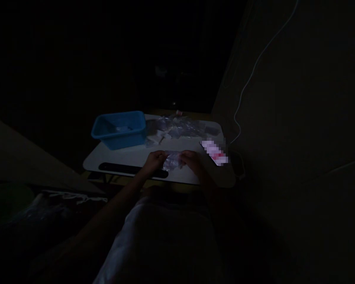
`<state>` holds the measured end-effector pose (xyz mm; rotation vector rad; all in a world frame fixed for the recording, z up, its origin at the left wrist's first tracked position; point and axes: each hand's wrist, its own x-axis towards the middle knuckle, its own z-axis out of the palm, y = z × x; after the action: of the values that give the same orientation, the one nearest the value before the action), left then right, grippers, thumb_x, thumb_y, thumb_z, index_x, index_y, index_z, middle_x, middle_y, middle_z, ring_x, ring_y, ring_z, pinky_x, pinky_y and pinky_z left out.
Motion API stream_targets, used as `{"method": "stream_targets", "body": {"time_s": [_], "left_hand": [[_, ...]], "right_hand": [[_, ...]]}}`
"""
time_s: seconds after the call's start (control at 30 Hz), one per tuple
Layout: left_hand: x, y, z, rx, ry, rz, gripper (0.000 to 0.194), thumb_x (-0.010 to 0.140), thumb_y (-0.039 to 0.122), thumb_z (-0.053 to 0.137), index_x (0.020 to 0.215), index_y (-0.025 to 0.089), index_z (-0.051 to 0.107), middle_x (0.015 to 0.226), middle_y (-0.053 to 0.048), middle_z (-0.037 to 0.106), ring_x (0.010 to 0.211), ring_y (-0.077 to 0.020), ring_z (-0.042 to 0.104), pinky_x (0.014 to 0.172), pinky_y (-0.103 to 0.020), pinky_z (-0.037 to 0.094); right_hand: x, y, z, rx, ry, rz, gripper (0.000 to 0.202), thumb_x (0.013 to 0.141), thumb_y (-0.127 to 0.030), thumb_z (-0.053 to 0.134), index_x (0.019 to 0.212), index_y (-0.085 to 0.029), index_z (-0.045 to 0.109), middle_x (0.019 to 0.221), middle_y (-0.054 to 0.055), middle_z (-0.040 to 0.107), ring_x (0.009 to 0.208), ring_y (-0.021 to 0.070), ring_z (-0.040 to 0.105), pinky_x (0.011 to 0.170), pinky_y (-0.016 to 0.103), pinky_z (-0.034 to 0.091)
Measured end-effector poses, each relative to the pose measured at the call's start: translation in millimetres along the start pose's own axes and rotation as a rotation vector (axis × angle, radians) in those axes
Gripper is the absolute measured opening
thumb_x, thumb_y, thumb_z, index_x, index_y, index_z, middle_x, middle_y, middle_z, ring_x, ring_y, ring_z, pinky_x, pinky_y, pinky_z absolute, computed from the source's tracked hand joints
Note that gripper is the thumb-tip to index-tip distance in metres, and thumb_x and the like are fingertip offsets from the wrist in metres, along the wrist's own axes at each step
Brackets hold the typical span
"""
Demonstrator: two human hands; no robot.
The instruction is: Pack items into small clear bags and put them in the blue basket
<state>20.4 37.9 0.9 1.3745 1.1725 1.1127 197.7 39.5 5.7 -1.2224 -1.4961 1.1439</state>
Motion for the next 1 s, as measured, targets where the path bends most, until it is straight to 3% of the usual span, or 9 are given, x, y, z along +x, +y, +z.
{"method": "stream_targets", "body": {"time_s": [0.3, 0.57, 0.73, 1.0], "left_hand": [[0.9, 3.6, 0.3, -0.085, 0.074, 0.051, 0.027, 0.063, 0.037, 0.056, 0.07, 0.012, 0.064, 0.057, 0.001, 0.057, 0.052, -0.0102, 0.048, 0.05, -0.021, 0.036], [0.4, 1.8, -0.5, -0.029, 0.068, 0.05, 0.021, 0.064, 0.031, 0.053, 0.068, 0.013, 0.065, 0.053, 0.002, 0.056, 0.048, -0.0091, 0.046, 0.046, -0.02, 0.035], [2.3, 0.2, 0.0, -0.036, 0.055, 0.018, 0.02, 0.063, 0.028, 0.053, 0.069, 0.013, 0.065, 0.056, 0.001, 0.058, 0.049, -0.0092, 0.048, 0.047, -0.019, 0.036], [1.8, 3.5, 0.4, -0.015, 0.111, 0.016, 0.02, 0.064, 0.028, 0.053, 0.069, 0.013, 0.065, 0.055, 0.002, 0.057, 0.049, -0.009, 0.046, 0.046, -0.019, 0.035]], "right_hand": [[0.9, 1.6, 0.3, 0.006, -0.022, 0.03, 0.028, 0.058, -0.043, 0.061, 0.059, -0.016, 0.055, 0.046, -0.003, 0.05, 0.044, 0.0088, 0.047, 0.046, 0.022, 0.036], [-2.4, -3.7, 0.3, -0.021, -0.021, 0.005, 0.029, 0.063, -0.045, 0.057, 0.066, -0.016, 0.058, 0.05, -0.003, 0.051, 0.048, 0.0086, 0.046, 0.048, 0.022, 0.035], [-0.8, -2.7, 0.8, -0.01, -0.01, 0.016, 0.032, 0.06, -0.048, 0.06, 0.064, -0.016, 0.058, 0.049, -0.003, 0.051, 0.048, 0.0089, 0.046, 0.049, 0.022, 0.035], [-2.7, -5.7, 1.0, -0.019, 0.008, 0.005, 0.029, 0.061, -0.045, 0.058, 0.062, -0.016, 0.056, 0.05, -0.003, 0.05, 0.048, 0.0091, 0.046, 0.049, 0.023, 0.035]]}}
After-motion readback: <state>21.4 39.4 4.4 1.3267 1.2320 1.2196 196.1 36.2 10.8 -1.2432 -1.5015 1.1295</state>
